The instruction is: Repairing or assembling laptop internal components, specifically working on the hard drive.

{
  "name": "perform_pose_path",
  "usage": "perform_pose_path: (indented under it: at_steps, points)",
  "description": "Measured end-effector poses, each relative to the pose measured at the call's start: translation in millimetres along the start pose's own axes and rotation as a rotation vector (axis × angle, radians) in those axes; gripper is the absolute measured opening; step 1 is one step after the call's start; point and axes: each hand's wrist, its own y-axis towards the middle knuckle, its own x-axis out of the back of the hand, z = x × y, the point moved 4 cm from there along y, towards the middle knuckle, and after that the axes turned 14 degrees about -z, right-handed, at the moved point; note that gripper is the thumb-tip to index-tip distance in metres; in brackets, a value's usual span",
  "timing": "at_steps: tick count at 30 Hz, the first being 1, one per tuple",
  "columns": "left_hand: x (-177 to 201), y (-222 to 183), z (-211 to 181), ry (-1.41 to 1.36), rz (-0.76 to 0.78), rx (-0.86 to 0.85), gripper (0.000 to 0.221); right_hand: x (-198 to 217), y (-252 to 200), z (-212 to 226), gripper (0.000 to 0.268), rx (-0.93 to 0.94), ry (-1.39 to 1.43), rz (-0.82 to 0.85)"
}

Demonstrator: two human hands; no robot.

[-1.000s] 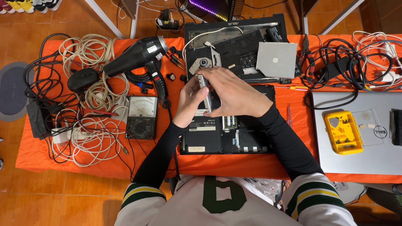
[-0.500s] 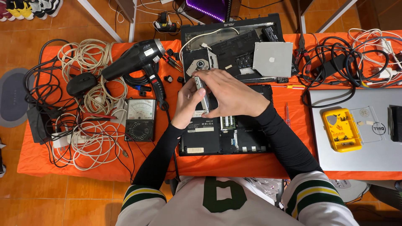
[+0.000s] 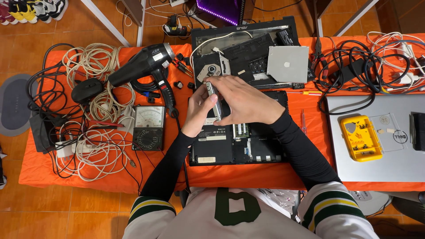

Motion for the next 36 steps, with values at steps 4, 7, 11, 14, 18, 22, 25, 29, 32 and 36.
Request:
perform_pose_path:
  at_steps: [4,7,11,14,18,22,25,29,32,36]
  points:
    - [-2.7,-1.3,-5.1,-0.008,0.014,-0.015,0.065,-0.9,-0.8,-0.7,0.108,-0.008,-0.008,0.005]
    - [-2.6,-1.1,-4.3,-0.02,0.016,-0.013,0.064,-0.5,-0.4,-0.4,0.108,-0.006,0.0,0.0]
    - [1.8,-0.4,4.7,-0.024,0.012,-0.026,0.062,-0.2,-0.6,0.1,0.108,-0.02,0.007,0.006]
    - [-0.2,-0.5,0.2,-0.027,0.009,-0.019,0.062,-0.9,-1.0,-0.5,0.107,-0.001,0.002,-0.004]
    - [0.4,-0.9,1.2,-0.014,0.004,0.0,0.062,0.6,-1.2,1.2,0.107,0.01,0.005,-0.009]
    - [-1.3,-1.3,-2.8,-0.018,0.014,-0.018,0.062,0.5,-0.5,0.5,0.109,-0.019,0.009,0.008]
    - [-2.9,-0.9,-4.9,-0.022,0.019,-0.016,0.064,1.9,-0.4,1.4,0.11,-0.009,0.008,0.006]
    - [5.4,1.2,11.5,-0.002,0.016,-0.024,0.062,2.2,-0.1,2.0,0.115,-0.052,0.021,0.032]
    - [10.6,3.8,19.7,0.068,-0.011,-0.011,0.058,3.6,1.2,3.6,0.118,-0.07,0.007,0.054]
    - [4.7,1.8,8.2,0.049,-0.014,-0.02,0.061,10.1,-0.7,4.2,0.125,-0.07,-0.005,0.041]
